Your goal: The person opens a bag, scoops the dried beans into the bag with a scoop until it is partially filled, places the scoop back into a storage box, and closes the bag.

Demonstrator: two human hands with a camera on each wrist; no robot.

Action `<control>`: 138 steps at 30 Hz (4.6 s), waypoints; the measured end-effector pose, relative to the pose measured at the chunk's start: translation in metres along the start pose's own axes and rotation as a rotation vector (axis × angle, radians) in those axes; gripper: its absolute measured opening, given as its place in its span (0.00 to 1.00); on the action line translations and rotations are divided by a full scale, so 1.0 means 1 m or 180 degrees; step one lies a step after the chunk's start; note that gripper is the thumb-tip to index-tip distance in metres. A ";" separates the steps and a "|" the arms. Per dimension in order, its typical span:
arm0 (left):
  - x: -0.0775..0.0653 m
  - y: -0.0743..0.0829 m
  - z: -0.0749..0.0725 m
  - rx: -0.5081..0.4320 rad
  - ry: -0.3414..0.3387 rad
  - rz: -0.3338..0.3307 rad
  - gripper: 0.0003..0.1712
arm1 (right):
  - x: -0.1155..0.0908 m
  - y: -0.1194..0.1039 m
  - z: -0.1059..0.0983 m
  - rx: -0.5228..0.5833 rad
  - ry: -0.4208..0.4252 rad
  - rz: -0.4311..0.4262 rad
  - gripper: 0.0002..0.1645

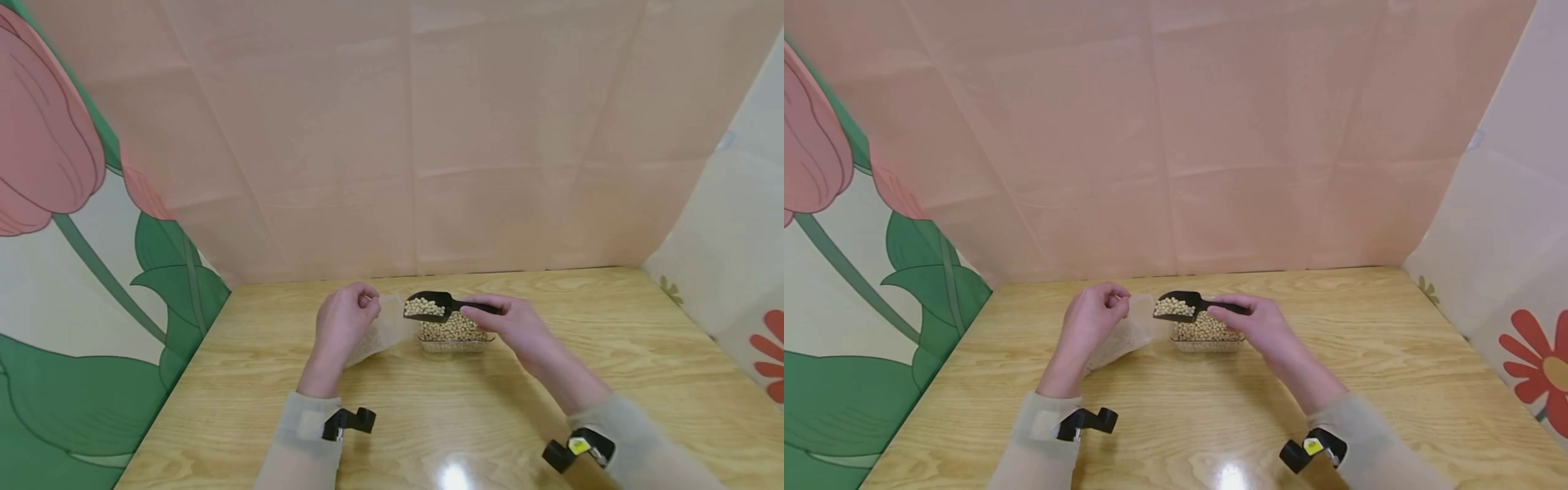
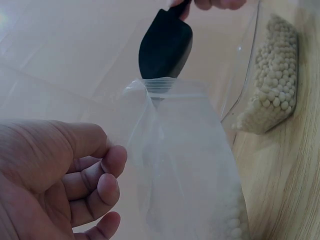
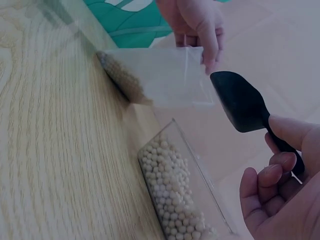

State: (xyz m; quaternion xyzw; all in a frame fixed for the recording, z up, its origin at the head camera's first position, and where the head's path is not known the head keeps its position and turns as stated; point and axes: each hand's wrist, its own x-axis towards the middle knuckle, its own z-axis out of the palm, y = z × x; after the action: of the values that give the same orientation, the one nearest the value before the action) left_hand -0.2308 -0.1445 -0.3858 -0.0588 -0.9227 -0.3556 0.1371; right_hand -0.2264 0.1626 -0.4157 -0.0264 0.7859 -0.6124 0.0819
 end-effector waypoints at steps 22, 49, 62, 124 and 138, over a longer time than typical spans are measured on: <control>0.000 0.000 -0.001 -0.0004 -0.0018 0.0005 0.09 | 0.007 -0.022 0.033 -0.1047 0.0038 -0.0603 0.22; 0.000 -0.001 -0.001 0.0030 -0.0051 -0.0024 0.07 | -0.004 -0.040 0.014 -0.1317 0.0027 -0.0873 0.18; -0.001 0.000 -0.003 -0.0010 -0.0030 -0.0041 0.07 | -0.018 -0.035 -0.031 -0.1370 0.0151 -0.0658 0.26; 0.000 -0.003 -0.005 -0.0070 -0.0079 -0.0103 0.07 | 0.011 0.031 -0.030 -0.1506 -0.0088 -0.0159 0.33; 0.000 -0.003 -0.006 -0.0031 -0.0063 -0.0096 0.06 | 0.014 0.042 -0.020 -0.1226 0.0066 0.0038 0.32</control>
State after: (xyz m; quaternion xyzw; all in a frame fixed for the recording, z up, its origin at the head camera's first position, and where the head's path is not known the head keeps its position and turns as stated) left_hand -0.2304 -0.1505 -0.3837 -0.0491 -0.9230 -0.3615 0.1223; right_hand -0.2411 0.1902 -0.4527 -0.0305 0.8895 -0.4503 0.0708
